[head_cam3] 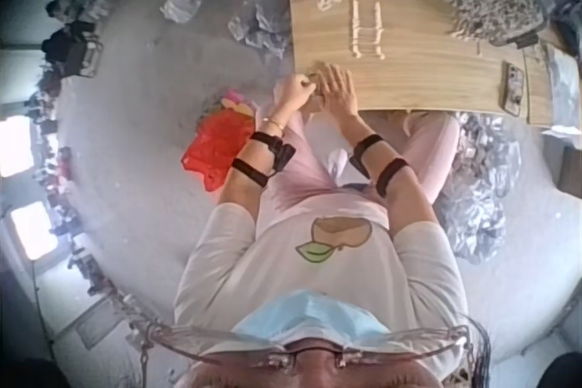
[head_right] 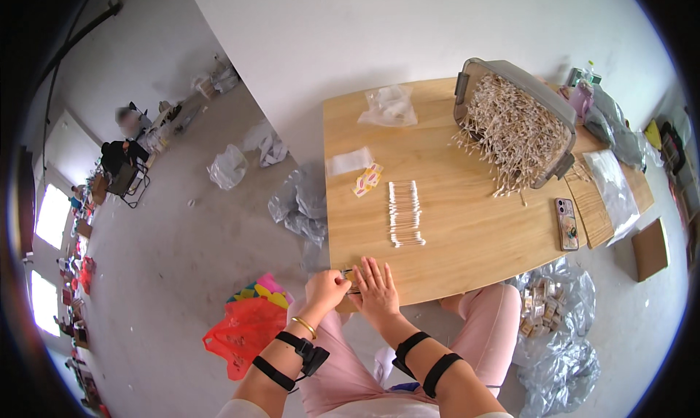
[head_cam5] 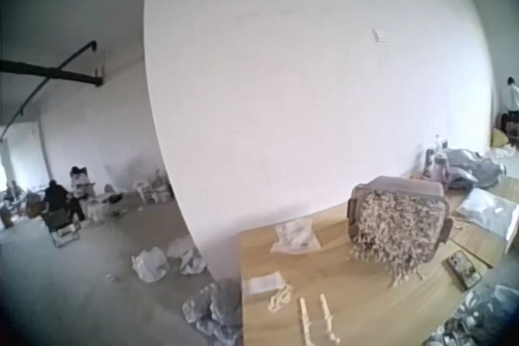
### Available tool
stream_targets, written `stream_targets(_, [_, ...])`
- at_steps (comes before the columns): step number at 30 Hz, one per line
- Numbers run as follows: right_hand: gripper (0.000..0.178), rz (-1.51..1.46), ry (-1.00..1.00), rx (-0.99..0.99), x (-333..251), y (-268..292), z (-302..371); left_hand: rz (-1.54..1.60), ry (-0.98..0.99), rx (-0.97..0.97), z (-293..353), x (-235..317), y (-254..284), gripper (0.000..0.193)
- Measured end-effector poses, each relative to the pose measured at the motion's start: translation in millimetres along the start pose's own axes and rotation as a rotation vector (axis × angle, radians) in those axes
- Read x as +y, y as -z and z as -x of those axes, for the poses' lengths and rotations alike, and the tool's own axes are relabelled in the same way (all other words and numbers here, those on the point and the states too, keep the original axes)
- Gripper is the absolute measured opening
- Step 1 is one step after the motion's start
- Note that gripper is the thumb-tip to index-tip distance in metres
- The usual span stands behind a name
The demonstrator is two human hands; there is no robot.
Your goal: Organizing and packaging individual cotton swabs into small plastic bags.
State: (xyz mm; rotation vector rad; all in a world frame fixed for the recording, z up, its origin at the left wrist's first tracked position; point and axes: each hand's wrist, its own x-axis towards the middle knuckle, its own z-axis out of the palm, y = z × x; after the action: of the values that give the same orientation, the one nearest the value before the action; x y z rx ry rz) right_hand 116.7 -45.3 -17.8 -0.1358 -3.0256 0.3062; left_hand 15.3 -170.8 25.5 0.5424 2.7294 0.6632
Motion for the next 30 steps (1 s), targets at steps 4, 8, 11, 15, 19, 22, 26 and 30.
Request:
stream_targets(4, [0.078,0.093,0.037,-0.078,-25,0,-8,-0.077,-0.039,0.018,2,4,0,0.026])
stream_targets(8, [0.087,-0.036,0.000,-0.011,-27,2,-8,-0.034,-0.094,-0.032,-1,-20,4,0.025])
stream_targets(11, [0.091,-0.178,-0.049,0.025,-6,14,-10,0.006,-0.226,0.379,6,-49,7,0.062])
stream_targets(15, [0.095,-0.158,-0.053,0.010,8,18,-4,0.731,0.186,0.289,12,-84,-23,0.074])
stream_targets(19, [0.096,-0.121,-0.024,-0.030,5,13,-5,0.964,0.229,0.124,11,-78,-37,0.066])
stream_targets(22, [0.098,-0.073,0.048,-0.053,-16,10,-9,0.986,0.102,0.087,11,-72,-46,0.059])
stream_targets(26, [0.102,-0.080,0.004,-0.064,-37,9,-13,0.909,0.047,0.192,13,-81,-53,0.053])
stream_targets(30, [0.101,-0.111,-0.009,-0.106,-18,10,-10,0.854,0.109,0.185,15,-68,-41,0.045])
